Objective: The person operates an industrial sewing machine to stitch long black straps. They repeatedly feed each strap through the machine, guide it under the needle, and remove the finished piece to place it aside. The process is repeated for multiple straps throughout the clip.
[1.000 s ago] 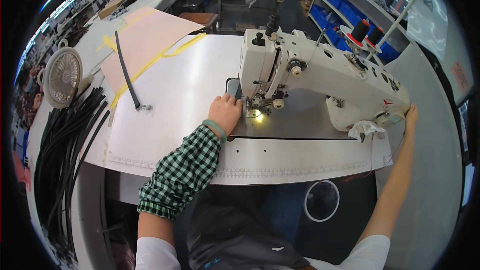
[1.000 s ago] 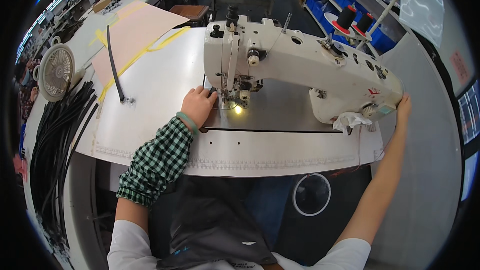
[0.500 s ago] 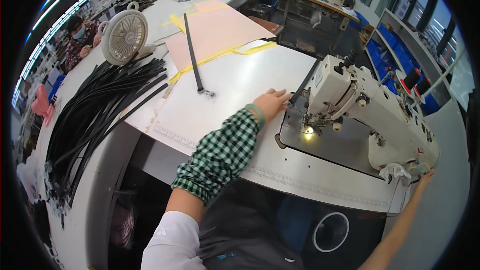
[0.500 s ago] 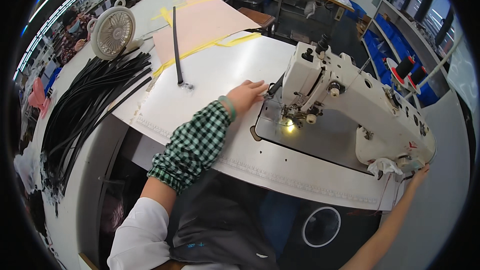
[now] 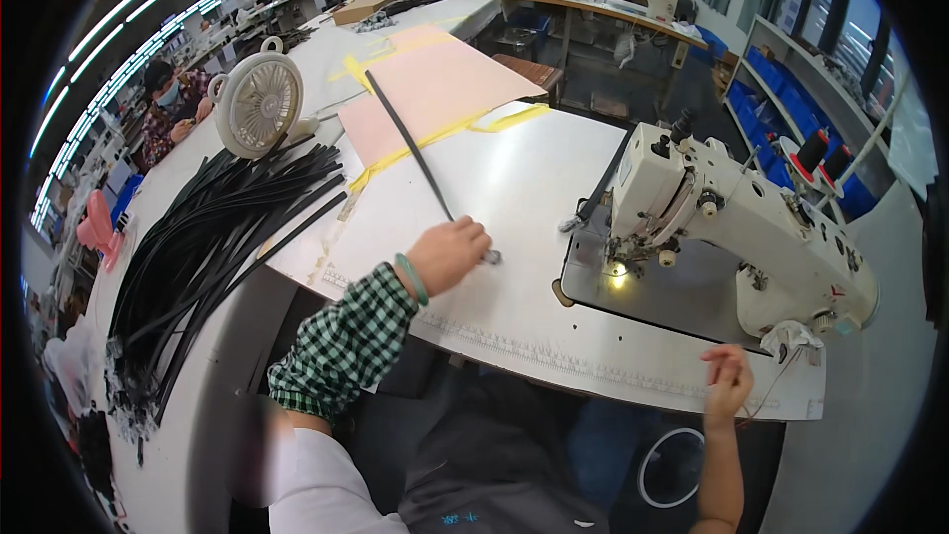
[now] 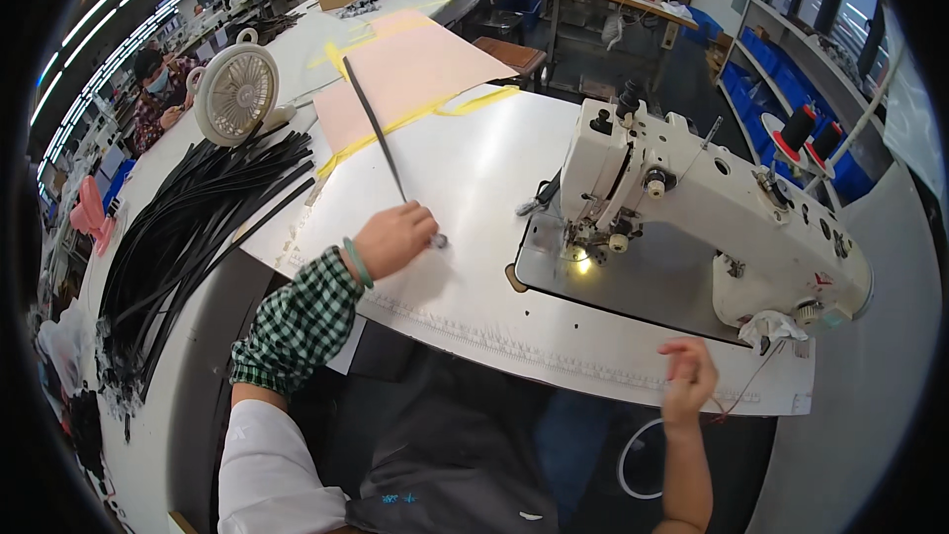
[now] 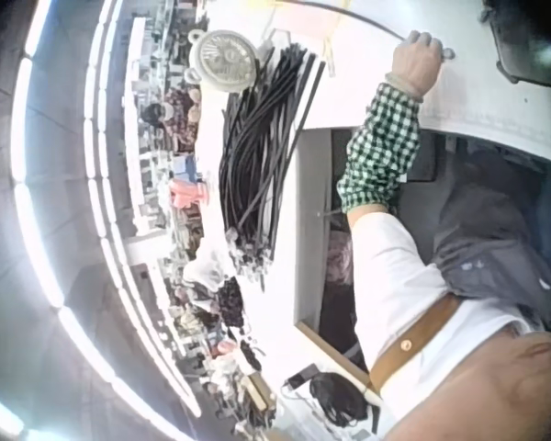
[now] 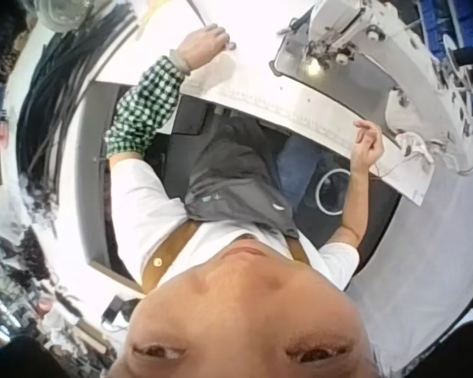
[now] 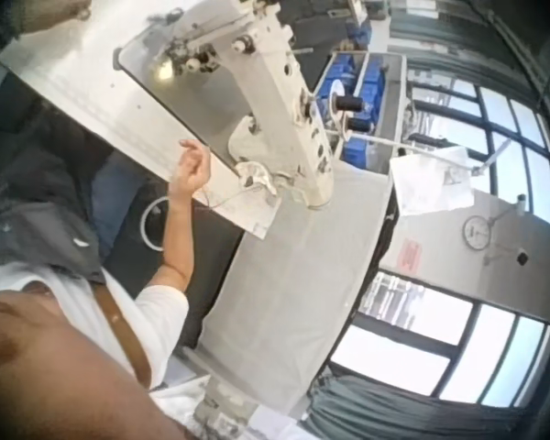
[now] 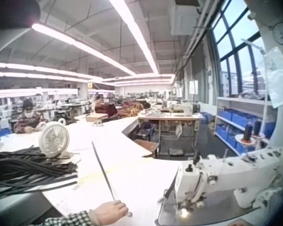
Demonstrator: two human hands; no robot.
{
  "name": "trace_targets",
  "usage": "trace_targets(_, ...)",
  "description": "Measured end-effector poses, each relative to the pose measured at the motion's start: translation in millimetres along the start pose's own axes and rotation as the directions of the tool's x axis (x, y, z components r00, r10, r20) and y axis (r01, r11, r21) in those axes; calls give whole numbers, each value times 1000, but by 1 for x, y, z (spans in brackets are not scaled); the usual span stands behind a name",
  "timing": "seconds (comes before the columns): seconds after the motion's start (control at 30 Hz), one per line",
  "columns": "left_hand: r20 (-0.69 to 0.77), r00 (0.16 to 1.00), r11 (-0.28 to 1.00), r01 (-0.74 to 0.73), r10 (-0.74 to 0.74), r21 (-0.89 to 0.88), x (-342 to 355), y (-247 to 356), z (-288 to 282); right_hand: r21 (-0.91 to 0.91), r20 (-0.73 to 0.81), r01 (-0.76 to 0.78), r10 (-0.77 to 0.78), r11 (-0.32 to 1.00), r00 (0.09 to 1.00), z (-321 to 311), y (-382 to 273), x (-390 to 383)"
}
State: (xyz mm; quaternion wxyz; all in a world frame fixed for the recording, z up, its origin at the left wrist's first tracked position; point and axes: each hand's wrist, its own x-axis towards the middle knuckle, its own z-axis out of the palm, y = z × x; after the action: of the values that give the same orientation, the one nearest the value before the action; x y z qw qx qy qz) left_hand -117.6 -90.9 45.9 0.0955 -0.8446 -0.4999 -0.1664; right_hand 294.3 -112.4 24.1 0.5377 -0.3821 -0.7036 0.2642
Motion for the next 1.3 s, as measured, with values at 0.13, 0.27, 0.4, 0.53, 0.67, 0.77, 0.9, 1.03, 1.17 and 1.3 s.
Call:
trace_targets(0.13, -128, 990, 846, -20, -57, -533, 15, 93, -31, 425, 416, -364, 178, 829, 892, 82, -32, 11)
trace_targets(0.27, 219, 964, 168, 244, -153, -955, 40, 111, -28, 574, 779, -716, 5, 396, 627, 124, -29, -11)
trace_targets(0.4, 518, 855, 10, 518, 28, -856, 66, 54, -17, 311, 905, -766, 70, 563, 419, 116, -26, -63)
trace_targets(0.53, 718, 696, 288, 689, -9, -665, 73, 10, 21, 154, 946, -532, 32, 832, 324, 108, -9, -96)
trace_targets(0.67, 665, 666, 25, 713, -338, -701, 65, -7, 53, 17, 955, -549, 150, 836, 258, 106, -7, -97)
trace_targets(0.77, 36, 770, 556, 491, -637, -671, 46, 12, 65, 46, 918, -617, 210, 785, 336, 107, -17, -90)
trace_targets(0.9, 2, 984, 924, 169, -179, -344, 17, 57, 53, 142, 886, -617, 178, 774, 427, 106, -24, -80)
trace_targets(1.03, -24, 999, 968, 36, -43, -247, 39, 75, 82, 175, 866, -701, 230, 692, 444, 110, -28, -79)
trace_targets(1.17, -12, 998, 962, -61, 60, -267, 69, 78, 101, -50, 779, -69, 82, 996, 622, 89, -37, -63)
trace_targets(1.3, -33, 999, 961, -26, 18, -274, 68, 85, 98, -559, 240, 397, -316, 728, 918, 2, -15, -17)
